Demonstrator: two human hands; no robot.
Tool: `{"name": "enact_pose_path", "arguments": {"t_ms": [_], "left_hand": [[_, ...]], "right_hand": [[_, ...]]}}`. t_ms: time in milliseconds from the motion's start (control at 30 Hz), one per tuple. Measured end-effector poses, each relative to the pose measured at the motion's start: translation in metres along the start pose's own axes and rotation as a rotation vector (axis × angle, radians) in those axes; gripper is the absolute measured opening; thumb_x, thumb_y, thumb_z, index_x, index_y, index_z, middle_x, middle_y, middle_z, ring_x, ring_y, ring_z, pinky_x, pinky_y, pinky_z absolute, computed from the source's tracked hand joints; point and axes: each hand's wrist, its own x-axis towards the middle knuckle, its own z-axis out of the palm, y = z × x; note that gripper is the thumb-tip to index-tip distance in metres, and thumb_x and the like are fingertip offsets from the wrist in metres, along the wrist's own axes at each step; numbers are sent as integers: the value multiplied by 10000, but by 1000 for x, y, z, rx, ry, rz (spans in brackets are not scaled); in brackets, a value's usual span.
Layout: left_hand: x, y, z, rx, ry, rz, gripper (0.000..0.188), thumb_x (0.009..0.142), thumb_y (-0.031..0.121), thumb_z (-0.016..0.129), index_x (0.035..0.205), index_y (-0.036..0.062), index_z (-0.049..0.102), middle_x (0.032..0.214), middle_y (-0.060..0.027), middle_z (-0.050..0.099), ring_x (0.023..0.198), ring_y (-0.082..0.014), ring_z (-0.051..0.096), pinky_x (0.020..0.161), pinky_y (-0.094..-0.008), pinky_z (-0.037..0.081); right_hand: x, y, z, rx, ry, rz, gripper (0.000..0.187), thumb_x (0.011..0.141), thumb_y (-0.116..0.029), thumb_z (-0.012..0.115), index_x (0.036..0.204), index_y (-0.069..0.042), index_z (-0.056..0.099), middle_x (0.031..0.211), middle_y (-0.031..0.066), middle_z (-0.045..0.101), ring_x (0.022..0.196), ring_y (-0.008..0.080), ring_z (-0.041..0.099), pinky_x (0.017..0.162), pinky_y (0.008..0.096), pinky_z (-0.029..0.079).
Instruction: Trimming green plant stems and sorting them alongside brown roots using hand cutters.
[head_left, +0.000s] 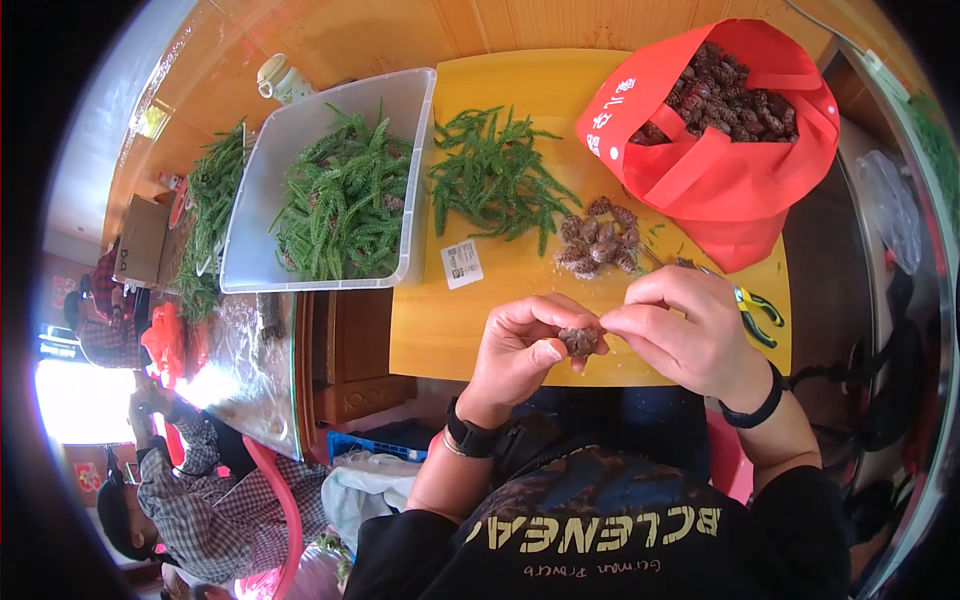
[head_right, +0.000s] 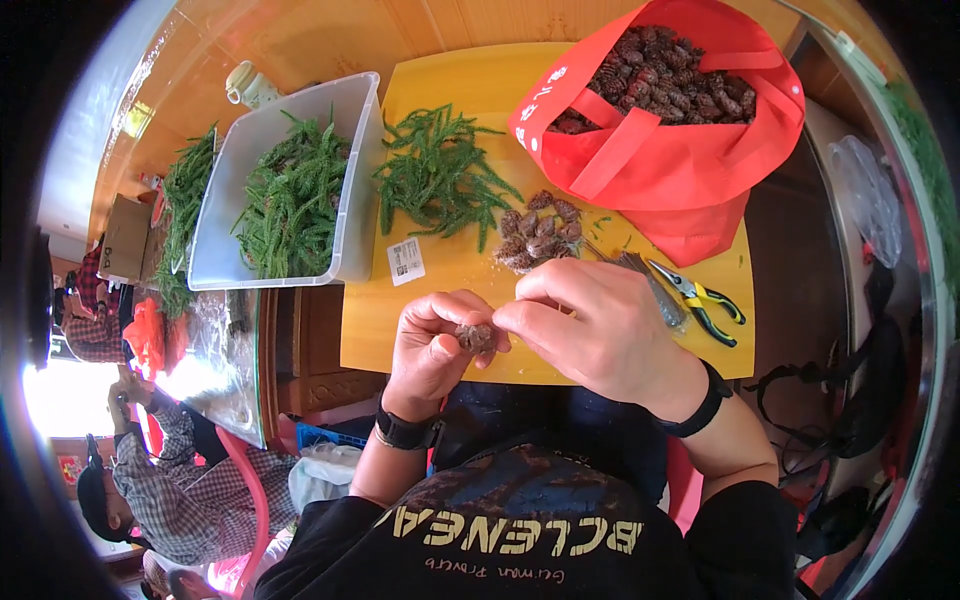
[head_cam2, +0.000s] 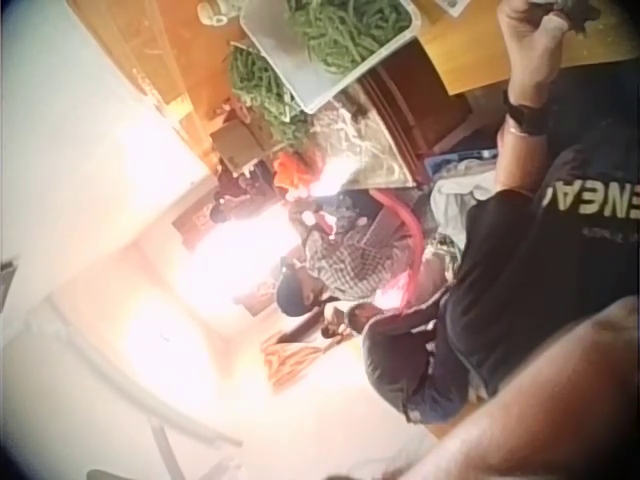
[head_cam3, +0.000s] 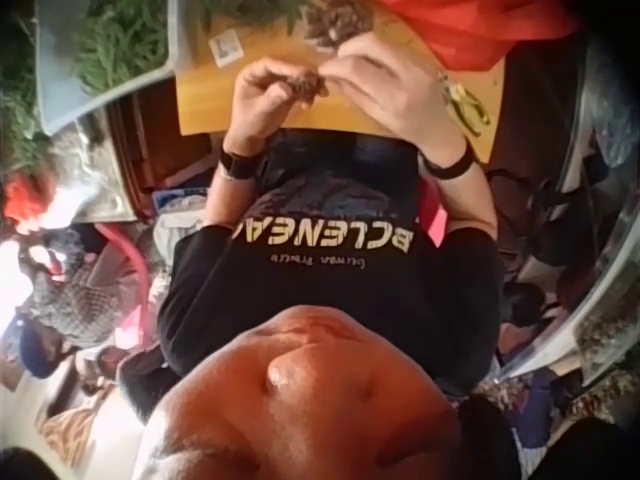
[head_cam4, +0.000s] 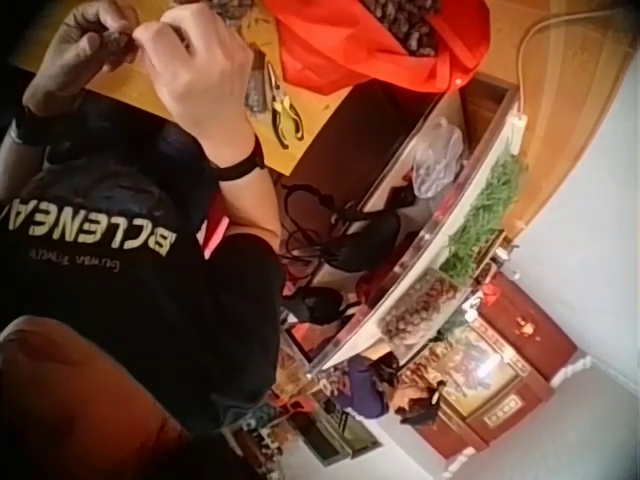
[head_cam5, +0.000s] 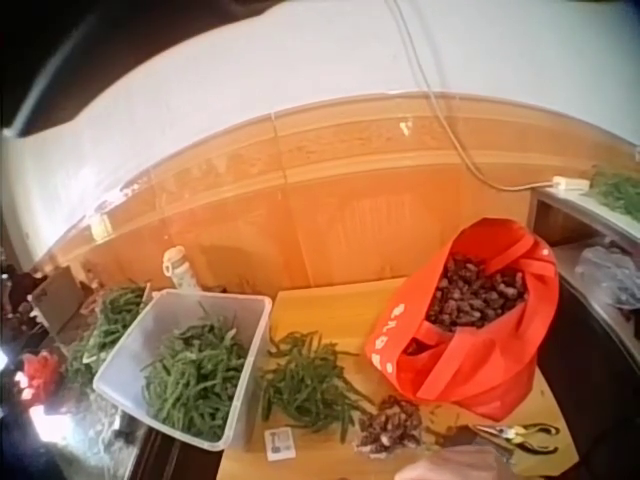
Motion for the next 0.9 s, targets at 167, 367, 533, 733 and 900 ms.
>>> {"name": "enact_pose_path", "arguments": {"t_ms": [167, 367, 533, 733, 900], "left_hand": [[-3, 1, -3, -80, -71, 16, 309, 805, 213, 689, 994, -16, 606, 946, -173, 599, 793, -263, 651, 548, -252, 539], [-3, 2, -4, -83, -105, -6, 301, 808, 210, 688, 976, -26, 606, 932, -161, 587, 780, -249, 651, 526, -248, 531], [-3, 8, -4, -50, -79, -146, 274, 804, 201, 696, 933, -27, 613, 908, -125, 598, 768, -201, 644, 518, -230, 497], [-4, 17, -1, 78, -98, -415, 162, 797, 74, 660, 921, -21, 616, 866, -78, 624, 703, -128, 626, 496, -184, 436], [-2, 16, 5, 144, -31, -474, 188, 787, 143, 698, 837, -22, 621, 777, -88, 642, 575, -108, 578, 462, -165, 388]], "right_hand": [[1, -3, 1, -1, -16, -35, 268, 579, 7, 727, 817, -78, 637, 725, 30, 521, 553, 176, 533, 446, 283, 389], [7, -4, -1, -1, -43, -79, 269, 572, 3, 697, 824, -70, 638, 731, 29, 521, 544, 175, 524, 444, 283, 393], [14, -9, -7, -25, -181, -92, 354, 657, -50, 656, 987, -179, 655, 770, 15, 532, 537, 153, 518, 437, 275, 404], [27, -18, -20, -122, -537, -122, 467, 741, -111, 625, 1162, -308, 585, 725, 9, 480, 507, 166, 516, 420, 295, 430], [21, -18, -19, -233, -596, -104, 400, 758, -141, 616, 1128, -292, 596, 672, 16, 426, 487, 170, 517, 406, 308, 424]]}}
